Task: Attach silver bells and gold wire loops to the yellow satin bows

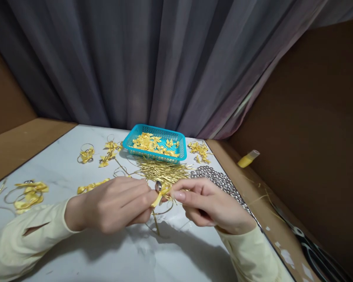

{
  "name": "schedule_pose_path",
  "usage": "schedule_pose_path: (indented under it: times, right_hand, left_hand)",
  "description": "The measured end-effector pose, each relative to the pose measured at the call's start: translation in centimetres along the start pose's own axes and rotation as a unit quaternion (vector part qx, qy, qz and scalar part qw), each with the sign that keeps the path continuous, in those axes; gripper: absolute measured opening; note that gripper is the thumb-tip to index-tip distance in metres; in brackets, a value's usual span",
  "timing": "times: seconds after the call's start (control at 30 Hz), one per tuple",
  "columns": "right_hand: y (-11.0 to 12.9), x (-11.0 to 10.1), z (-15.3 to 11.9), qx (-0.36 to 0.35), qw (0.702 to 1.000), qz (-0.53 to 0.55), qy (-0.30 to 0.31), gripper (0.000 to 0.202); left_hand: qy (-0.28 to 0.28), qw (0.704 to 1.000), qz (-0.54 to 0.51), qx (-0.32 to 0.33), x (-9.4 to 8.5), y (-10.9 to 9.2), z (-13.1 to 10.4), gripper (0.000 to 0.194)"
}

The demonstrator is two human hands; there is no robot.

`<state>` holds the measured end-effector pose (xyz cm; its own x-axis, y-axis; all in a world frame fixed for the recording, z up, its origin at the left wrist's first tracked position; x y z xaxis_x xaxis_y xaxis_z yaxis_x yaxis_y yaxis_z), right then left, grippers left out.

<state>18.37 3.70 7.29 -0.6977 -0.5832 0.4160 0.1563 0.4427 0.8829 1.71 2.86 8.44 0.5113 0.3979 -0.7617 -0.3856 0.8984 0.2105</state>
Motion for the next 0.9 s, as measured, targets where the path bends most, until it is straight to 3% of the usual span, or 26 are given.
schedule_pose_path:
  times: [0.3, 0.5, 0.7, 0.8, 0.9]
  right_hand:
    - [0.0, 0.1, 0.1, 0.001, 1.000, -0.011, -0.025, 0.016]
    - [0.5, 0.2, 0.0, -0.008, 0.987, -0.125, -0.096, 0.013]
    - [0.5, -0.3, 0.1, -0.011, 0.987, -0.139, -0.081, 0.014]
    - [0.9, -0.2, -0.1, -0.037, 0.967, -0.228, -0.105, 0.015]
    - [1.4, 0.6, -0.7, -0.086, 0.927, -0.343, -0.129, 0.012]
  left_hand:
    - [-0.017, 1.000, 0.010, 0.014, 0.2, -0.2, -0.1, 0.020]
    - [-0.016, 1.000, -0.003, 0.001, 0.3, -0.1, -0.3, 0.019]
    - [-0.013, 1.000, 0.002, 0.002, 0.2, 0.0, -0.4, 0.020]
    - [-0.008, 1.000, 0.012, -0.008, 0.2, 0.1, -0.3, 0.019]
    - [-0.008, 0.999, 0.014, -0.047, 0.2, 0.3, -0.2, 0.014]
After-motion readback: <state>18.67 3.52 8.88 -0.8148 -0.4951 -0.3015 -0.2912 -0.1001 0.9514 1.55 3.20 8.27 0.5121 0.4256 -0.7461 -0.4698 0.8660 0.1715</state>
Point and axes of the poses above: each hand's wrist, its own z-axis towards the middle knuckle, its own x-axis out of the palm, y = z × x, the point moved 4 cm from there along z, towards the middle knuckle, and after that the axes turned 14 degrees about z, right-handed, at the moved point
